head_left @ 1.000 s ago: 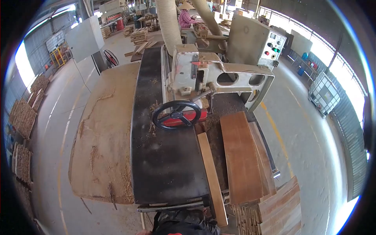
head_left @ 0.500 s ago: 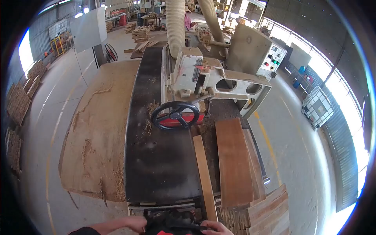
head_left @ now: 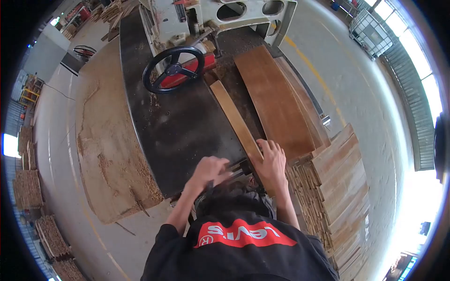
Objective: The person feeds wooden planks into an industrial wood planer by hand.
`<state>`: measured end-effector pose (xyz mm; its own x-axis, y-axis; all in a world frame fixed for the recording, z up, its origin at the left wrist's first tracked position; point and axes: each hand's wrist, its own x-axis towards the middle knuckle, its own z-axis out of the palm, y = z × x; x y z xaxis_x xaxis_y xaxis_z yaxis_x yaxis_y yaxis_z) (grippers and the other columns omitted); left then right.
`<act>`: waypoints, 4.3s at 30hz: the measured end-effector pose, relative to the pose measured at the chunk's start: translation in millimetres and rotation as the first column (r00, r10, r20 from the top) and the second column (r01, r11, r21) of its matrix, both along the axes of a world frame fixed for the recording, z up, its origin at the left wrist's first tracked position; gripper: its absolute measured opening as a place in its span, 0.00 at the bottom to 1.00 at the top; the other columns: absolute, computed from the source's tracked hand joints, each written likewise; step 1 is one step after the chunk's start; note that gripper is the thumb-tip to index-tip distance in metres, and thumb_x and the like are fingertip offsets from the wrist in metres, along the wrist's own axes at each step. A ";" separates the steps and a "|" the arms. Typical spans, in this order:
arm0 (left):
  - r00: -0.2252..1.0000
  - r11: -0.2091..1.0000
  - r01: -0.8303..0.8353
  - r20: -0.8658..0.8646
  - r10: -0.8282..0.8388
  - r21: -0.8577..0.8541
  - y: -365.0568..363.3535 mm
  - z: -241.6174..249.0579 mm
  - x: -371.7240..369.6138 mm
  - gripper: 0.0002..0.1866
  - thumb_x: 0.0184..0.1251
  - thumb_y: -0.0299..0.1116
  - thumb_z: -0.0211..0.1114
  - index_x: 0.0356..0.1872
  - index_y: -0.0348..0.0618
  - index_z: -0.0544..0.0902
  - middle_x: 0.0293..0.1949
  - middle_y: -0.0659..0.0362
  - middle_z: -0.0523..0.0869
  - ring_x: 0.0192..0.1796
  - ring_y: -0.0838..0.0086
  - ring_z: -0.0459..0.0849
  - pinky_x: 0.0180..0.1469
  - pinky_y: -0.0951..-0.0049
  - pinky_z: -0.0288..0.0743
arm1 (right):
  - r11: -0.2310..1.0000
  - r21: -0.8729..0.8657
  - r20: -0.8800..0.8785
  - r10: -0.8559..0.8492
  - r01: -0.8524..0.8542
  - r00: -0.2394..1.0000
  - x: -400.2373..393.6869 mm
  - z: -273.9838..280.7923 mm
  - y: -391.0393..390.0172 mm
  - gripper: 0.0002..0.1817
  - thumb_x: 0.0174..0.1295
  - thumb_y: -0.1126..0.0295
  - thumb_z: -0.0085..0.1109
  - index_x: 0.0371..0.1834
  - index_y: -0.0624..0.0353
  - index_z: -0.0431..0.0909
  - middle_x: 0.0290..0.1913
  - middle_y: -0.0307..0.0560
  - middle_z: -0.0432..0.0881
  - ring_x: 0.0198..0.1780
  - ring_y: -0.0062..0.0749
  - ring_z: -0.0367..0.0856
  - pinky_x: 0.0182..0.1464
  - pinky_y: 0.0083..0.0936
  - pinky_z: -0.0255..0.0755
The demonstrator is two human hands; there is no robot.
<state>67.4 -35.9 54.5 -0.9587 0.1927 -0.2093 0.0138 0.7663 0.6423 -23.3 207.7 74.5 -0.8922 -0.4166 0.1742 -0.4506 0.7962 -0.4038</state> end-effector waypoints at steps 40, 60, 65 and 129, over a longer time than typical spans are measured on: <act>0.844 0.665 -0.500 0.139 0.518 0.554 69.5 -82.2 -4.8 0.17 0.82 0.41 0.72 0.56 0.36 0.92 0.46 0.52 0.97 0.48 0.74 0.93 0.52 0.70 0.84 | 0.890 0.208 -0.201 -0.366 0.405 0.909 -84.3 -28.9 67.3 0.73 0.41 0.43 0.94 0.91 0.49 0.57 0.82 0.66 0.69 0.81 0.65 0.67 0.82 0.60 0.59; 0.786 0.595 -0.508 0.053 0.615 0.623 73.5 -104.0 -5.3 0.18 0.83 0.43 0.73 0.53 0.34 0.91 0.36 0.59 0.94 0.38 0.80 0.88 0.40 0.71 0.81 | 0.874 0.140 -0.075 -0.460 0.466 0.885 -70.4 -45.6 43.7 0.74 0.36 0.49 0.97 0.90 0.48 0.58 0.80 0.67 0.68 0.78 0.67 0.69 0.78 0.61 0.65; 0.793 0.591 -0.492 0.049 0.608 0.639 73.0 -100.0 -2.7 0.17 0.83 0.42 0.72 0.53 0.34 0.91 0.38 0.58 0.94 0.41 0.82 0.87 0.43 0.71 0.82 | 0.856 0.107 -0.042 -0.504 0.505 0.863 -80.9 -37.3 43.9 0.71 0.38 0.51 0.96 0.89 0.49 0.60 0.74 0.65 0.74 0.74 0.65 0.73 0.75 0.58 0.68; 0.776 0.788 -0.610 -0.142 0.615 0.079 105.9 -69.7 171.9 0.84 0.39 0.70 0.91 0.90 0.29 0.50 0.90 0.31 0.50 0.92 0.31 0.38 0.88 0.37 0.49 | 0.696 -0.630 0.327 0.639 -0.343 0.696 39.8 -6.3 -29.3 0.34 0.80 0.75 0.60 0.88 0.55 0.67 0.49 0.72 0.87 0.29 0.25 0.69 0.37 0.27 0.76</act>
<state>239.3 69.9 -15.2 -0.8949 -0.4428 -0.0552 -0.3538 0.6289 0.6923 16.5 178.4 68.2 -0.5881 -0.8034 0.0934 -0.3321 0.1346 -0.9336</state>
